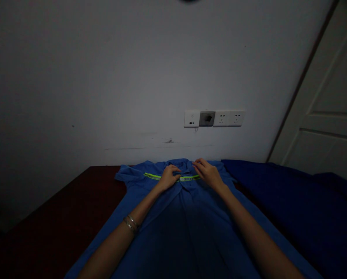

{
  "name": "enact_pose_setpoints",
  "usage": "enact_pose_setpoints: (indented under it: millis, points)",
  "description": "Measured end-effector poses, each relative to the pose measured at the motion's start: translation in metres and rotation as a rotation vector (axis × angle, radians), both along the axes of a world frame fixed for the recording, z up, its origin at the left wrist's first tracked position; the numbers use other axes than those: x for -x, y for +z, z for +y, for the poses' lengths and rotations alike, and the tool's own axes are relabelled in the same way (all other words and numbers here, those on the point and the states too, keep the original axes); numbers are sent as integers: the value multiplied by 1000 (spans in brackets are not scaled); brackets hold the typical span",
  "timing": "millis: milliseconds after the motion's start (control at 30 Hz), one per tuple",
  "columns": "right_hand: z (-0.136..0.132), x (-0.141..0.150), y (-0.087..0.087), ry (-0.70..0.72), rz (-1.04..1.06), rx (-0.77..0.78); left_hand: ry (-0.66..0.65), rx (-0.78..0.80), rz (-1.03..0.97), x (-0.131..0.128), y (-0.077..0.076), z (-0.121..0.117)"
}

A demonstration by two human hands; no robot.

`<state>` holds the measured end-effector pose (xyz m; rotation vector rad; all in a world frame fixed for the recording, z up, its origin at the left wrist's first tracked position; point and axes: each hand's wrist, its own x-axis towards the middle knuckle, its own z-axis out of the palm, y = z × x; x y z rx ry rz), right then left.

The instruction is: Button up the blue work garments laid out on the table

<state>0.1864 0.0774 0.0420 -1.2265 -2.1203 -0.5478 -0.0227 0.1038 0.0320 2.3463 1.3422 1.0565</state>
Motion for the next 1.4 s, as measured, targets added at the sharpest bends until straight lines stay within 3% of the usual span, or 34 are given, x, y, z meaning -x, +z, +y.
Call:
enact_pose_setpoints:
  millis: [200,300,400,533,667,800,967,1200,1400]
  points:
    - [-11,3,22,-67,-15,109,91,-166,99,-3,46,-33]
    - [-21,12,33,-89,-30,217,45,-95,218,-7,57,-59]
    - [-35,20,36,-99,-83,352,-15,66,434,-3,50,-81]
    - [-58,20,23,-71,-180,434,19,134,657,19,28,-105]
    - [-81,9,2,-51,-182,458,1,150,731,44,8,-124]
    - [-96,-1,-11,-30,-167,443,61,170,741,55,-4,-139]
    - [-106,3,-14,-48,-145,410,132,158,768,46,-12,-152]
    - [-114,17,-14,-71,-96,354,133,90,821,35,-22,-154]
    - [-115,30,-19,-37,-1,362,120,95,824,36,-17,-154]
